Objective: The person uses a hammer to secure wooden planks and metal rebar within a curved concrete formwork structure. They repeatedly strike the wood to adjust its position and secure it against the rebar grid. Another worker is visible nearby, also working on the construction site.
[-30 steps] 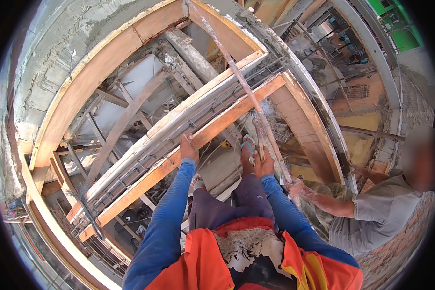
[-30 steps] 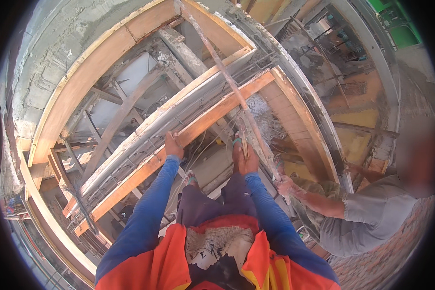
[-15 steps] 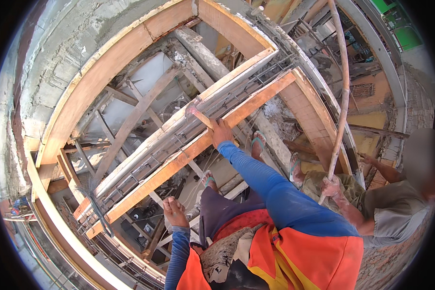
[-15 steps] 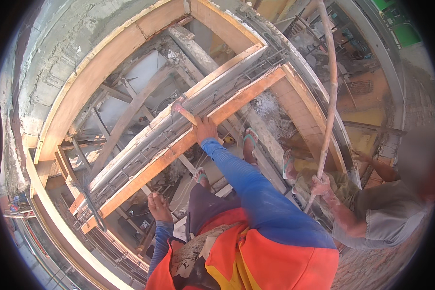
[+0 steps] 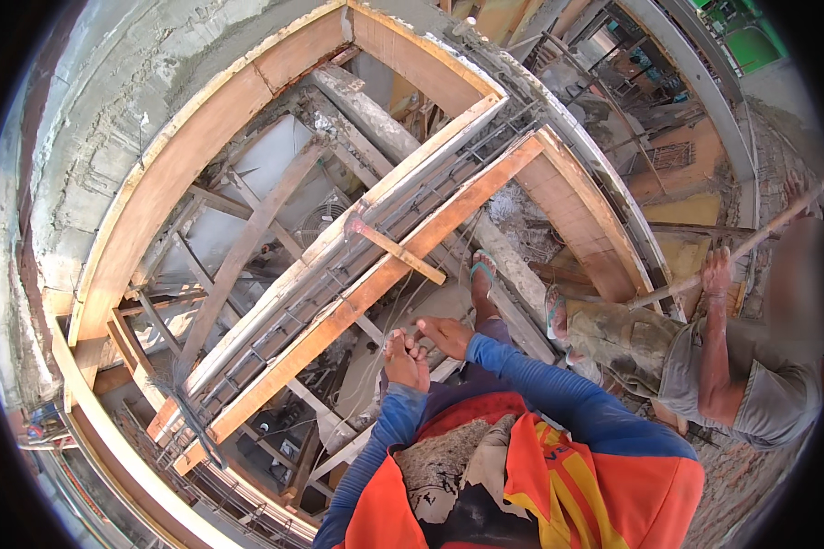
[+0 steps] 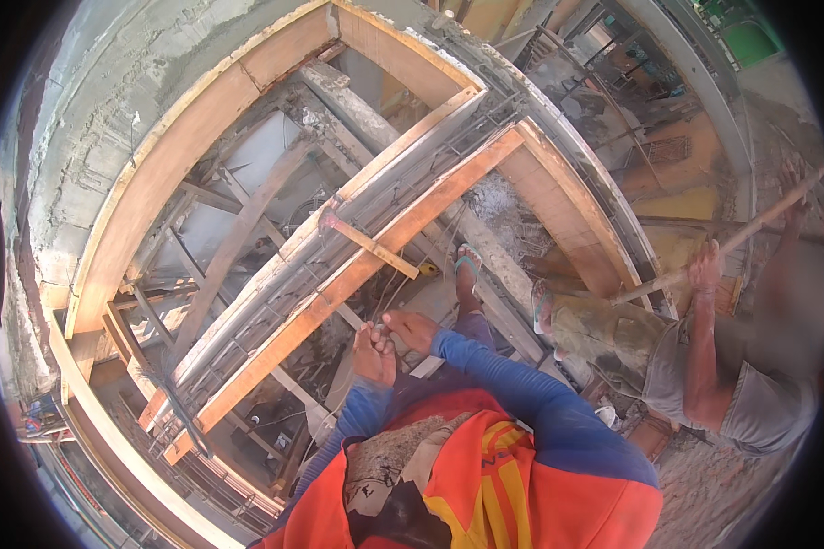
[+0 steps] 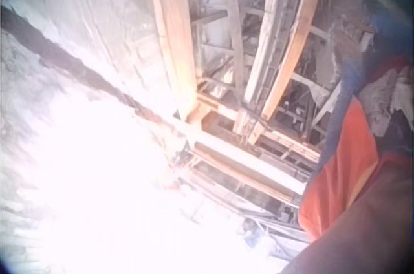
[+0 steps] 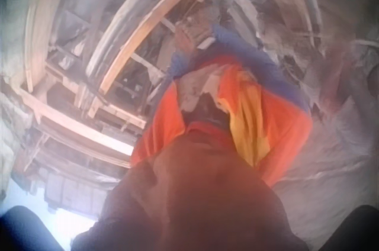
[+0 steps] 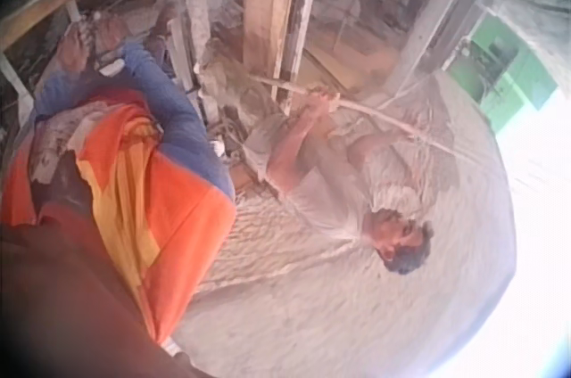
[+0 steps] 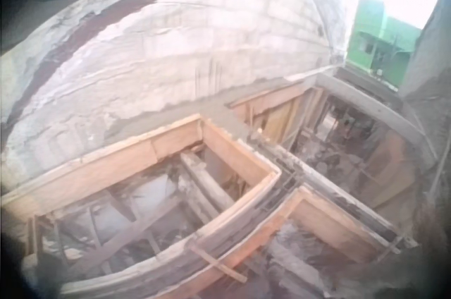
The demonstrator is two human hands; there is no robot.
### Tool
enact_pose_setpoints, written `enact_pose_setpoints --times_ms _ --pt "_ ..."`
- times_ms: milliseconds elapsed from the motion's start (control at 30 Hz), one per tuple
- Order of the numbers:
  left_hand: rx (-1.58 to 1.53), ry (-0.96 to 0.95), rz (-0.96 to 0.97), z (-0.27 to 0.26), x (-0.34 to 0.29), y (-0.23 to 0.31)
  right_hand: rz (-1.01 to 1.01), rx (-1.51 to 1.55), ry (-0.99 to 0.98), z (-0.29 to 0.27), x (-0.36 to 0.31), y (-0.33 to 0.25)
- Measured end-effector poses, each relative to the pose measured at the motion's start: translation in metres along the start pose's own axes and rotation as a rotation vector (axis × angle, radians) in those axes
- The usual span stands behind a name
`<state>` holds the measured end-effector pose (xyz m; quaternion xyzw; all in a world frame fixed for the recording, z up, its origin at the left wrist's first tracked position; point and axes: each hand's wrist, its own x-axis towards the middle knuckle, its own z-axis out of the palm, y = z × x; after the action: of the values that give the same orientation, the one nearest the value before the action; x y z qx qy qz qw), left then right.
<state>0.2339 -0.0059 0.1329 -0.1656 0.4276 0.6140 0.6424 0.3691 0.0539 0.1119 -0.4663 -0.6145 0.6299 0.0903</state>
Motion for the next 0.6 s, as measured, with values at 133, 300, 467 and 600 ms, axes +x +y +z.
enact_pose_setpoints --times_ms 133,300,467,600 --pt "0.059 -0.059 0.052 0.024 0.032 0.021 0.026 -0.067 -0.016 0.007 -0.075 -0.055" --pt "-0.185 -0.313 -0.045 0.121 0.037 0.040 -0.012 0.000 0.363 -0.031 -0.081 -0.063" --pt "0.042 -0.362 0.173 0.112 0.045 0.090 0.061 0.411 0.011 -0.052 -0.103 -0.177" --pt "-0.207 -0.490 0.092 0.164 0.016 0.096 -0.095 0.295 0.284 -0.093 -0.084 -0.119"
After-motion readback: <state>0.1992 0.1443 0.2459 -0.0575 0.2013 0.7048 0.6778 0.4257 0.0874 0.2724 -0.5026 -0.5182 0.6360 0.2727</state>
